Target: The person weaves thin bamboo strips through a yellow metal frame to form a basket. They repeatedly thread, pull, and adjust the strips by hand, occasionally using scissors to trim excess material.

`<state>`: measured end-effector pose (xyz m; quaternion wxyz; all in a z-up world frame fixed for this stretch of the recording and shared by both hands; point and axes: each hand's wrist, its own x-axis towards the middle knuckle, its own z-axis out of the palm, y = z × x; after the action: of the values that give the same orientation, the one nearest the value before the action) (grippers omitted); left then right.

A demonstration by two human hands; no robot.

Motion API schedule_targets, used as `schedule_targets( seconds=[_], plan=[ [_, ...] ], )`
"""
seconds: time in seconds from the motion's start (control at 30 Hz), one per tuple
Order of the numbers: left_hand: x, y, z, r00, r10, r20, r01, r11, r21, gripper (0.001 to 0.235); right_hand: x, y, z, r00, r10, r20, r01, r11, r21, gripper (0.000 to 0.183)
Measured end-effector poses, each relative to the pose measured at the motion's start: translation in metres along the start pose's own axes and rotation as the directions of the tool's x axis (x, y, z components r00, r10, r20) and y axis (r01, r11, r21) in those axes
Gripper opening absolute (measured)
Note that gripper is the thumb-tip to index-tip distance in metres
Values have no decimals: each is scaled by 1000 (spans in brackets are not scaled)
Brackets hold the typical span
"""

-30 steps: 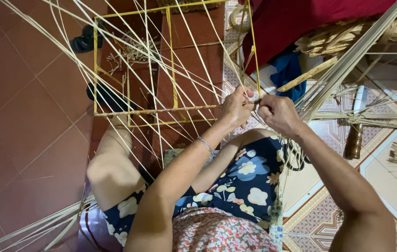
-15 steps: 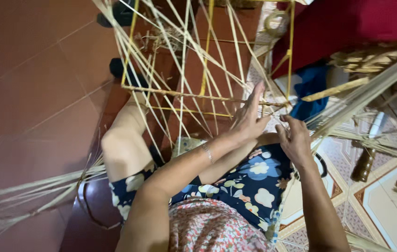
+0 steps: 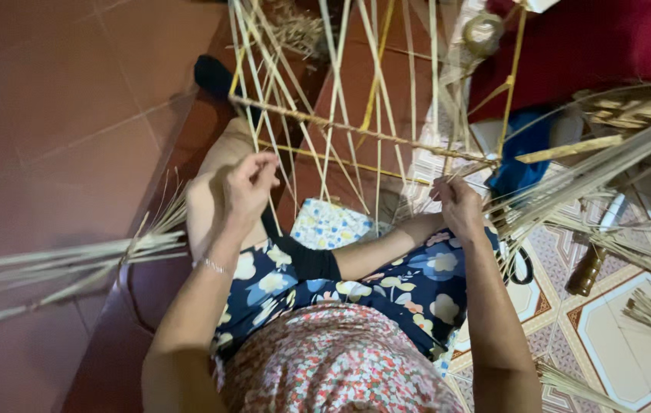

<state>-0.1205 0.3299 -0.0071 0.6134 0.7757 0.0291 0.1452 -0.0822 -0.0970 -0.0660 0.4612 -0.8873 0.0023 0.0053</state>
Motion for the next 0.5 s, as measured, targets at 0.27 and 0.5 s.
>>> schedule_targets(
  seconds=[0.27, 0.5],
  plan=[
    [14, -25, -6, 918, -346, 195, 338, 938, 73, 23, -19, -10, 49, 982, 182, -58, -122, 831, 543, 10],
    [14, -33, 24, 915, -107, 390, 110, 994, 13, 18, -32, -9, 61, 986, 135, -97, -47, 785, 618, 18]
  ],
)
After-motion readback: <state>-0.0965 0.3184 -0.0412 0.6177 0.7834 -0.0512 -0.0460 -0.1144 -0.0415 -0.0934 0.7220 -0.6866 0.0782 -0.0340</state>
